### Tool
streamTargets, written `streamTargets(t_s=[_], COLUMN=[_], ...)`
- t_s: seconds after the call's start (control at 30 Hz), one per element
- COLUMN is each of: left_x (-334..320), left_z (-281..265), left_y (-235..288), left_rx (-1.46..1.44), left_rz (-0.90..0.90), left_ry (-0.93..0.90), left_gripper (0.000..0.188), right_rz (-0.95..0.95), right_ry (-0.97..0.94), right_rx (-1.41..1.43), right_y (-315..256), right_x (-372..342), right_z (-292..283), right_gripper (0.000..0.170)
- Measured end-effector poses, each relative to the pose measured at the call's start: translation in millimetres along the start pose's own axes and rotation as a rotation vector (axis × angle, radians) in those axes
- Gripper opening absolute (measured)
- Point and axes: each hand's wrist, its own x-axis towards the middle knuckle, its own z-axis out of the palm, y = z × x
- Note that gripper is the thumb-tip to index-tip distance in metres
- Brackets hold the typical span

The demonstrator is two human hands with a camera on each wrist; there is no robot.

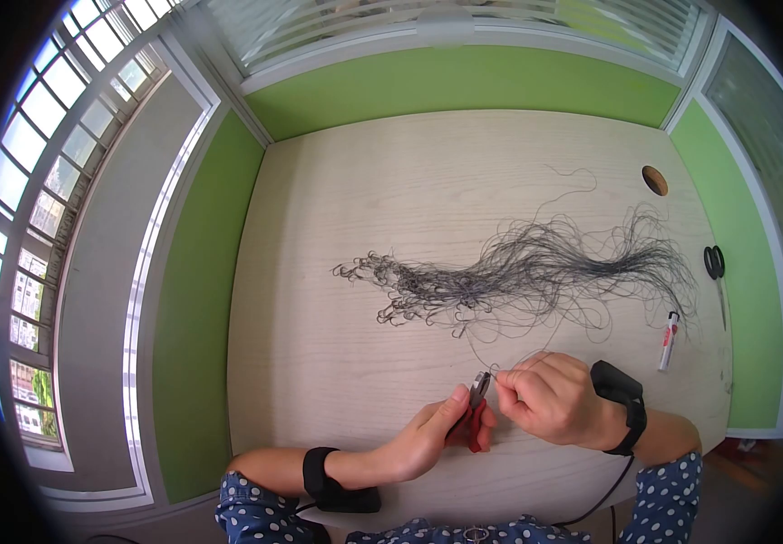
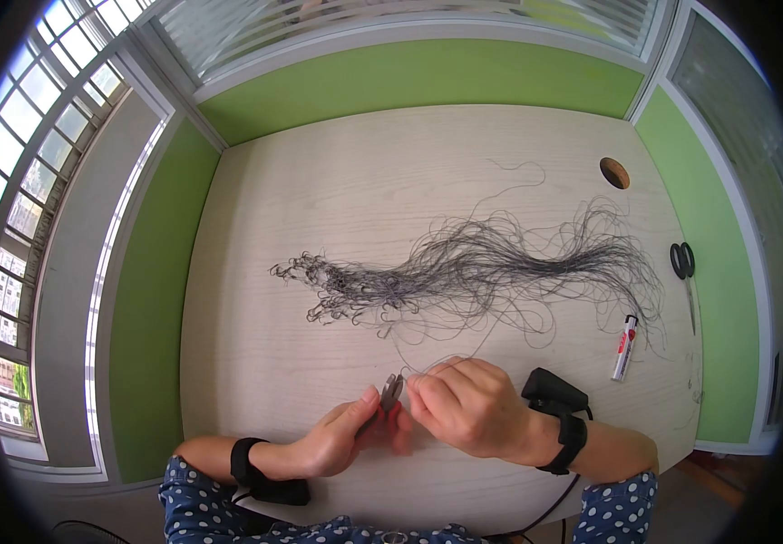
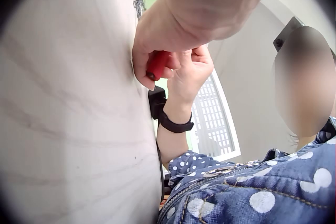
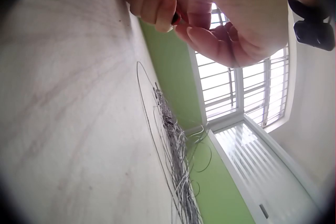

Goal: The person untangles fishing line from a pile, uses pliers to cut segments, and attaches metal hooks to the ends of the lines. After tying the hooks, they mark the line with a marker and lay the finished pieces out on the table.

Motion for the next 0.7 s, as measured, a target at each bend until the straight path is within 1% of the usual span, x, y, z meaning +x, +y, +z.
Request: streamTargets(t_s=[0.4,0.47,0.7], left_x=[0.0,-0.8,-0.7], left_z=[1.9,2.3,2.3], left_y=[5.1,8.8,9.2], left_rx=[0.096,0.111,0.129], left_rz=[0.038,-0.027,-0.023], left_ry=[-0.007,-0.003,-0.014], left_gripper=[0.057,0.058,0.058], right_rz=[0.000,-0.003,0.001], right_ry=[-0.013,-0.008,-0.002], right_rx=[-0.007,-0.005,-0.007], right_y=[-0.4,-0.1,-0.3], right_x=[-1.0,-1.6,-1.2], right_z=[0.3,1.2,1.0], right_gripper=[0.010,0.010,0.010])
